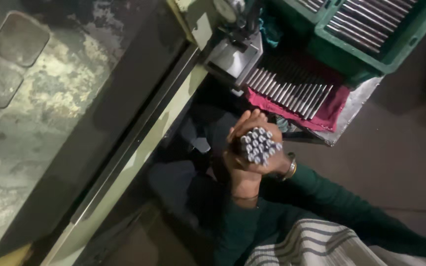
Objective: The person repeatedly picks up bundles of small metal rods from a green plastic crate and places them into a metal tray on the floor. The person also handles a long metal rod, moving it between the crate and the tray.
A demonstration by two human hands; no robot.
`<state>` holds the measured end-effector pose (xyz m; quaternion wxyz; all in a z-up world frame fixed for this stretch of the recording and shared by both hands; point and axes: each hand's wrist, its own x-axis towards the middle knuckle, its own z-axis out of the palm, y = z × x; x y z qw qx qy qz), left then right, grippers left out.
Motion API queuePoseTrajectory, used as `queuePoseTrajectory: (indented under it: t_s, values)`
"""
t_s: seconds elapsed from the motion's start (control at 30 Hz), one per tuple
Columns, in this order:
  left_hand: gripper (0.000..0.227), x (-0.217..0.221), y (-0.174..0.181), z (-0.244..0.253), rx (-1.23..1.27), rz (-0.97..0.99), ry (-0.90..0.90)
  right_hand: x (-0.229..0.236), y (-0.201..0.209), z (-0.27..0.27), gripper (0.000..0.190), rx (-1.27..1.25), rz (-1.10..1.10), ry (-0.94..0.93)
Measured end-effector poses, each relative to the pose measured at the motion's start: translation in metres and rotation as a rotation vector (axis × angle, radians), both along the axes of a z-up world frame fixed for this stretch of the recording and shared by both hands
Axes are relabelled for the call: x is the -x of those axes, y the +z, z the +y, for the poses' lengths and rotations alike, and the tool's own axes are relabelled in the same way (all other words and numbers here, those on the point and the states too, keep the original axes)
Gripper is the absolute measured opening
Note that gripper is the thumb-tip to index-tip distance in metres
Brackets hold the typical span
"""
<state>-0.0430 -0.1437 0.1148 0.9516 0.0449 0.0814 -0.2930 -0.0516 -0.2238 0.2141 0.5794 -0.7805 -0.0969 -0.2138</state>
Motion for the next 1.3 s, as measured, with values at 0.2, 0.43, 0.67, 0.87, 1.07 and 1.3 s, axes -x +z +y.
queuePoseTrajectory:
  t_s: [0.2, 0.43, 0.67, 0.87, 1.07, 1.3]
  values:
    - [0.052, 0.022, -0.050, 0.007, -0.329, 0.252, 0.005, 0.000, -0.066, -0.019, 0.038, -0.650, 0.331, -0.165]
    - [0.056, 0.012, -0.074, 0.039, -0.490, 0.079, -0.214, -0.015, -0.088, -0.066, 0.018, -0.938, 0.495, -0.387]
    - [0.059, -0.022, -0.086, 0.038, -0.559, -0.025, -0.288, -0.048, -0.088, -0.106, 0.018, -1.046, 0.525, -0.429]
    - [0.058, -0.030, -0.076, 0.036, -0.615, -0.072, -0.306, -0.050, -0.092, -0.117, 0.022, -1.286, 0.654, -0.339]
    - [0.054, -0.046, -0.048, 0.012, -0.712, -0.341, -0.240, -0.019, -0.086, -0.123, 0.028, -1.298, 0.680, -0.333]
    - [0.065, -0.111, -0.071, -0.126, -0.555, -0.434, -0.252, 0.021, -0.072, -0.123, 0.033, -1.260, 0.590, -0.317]
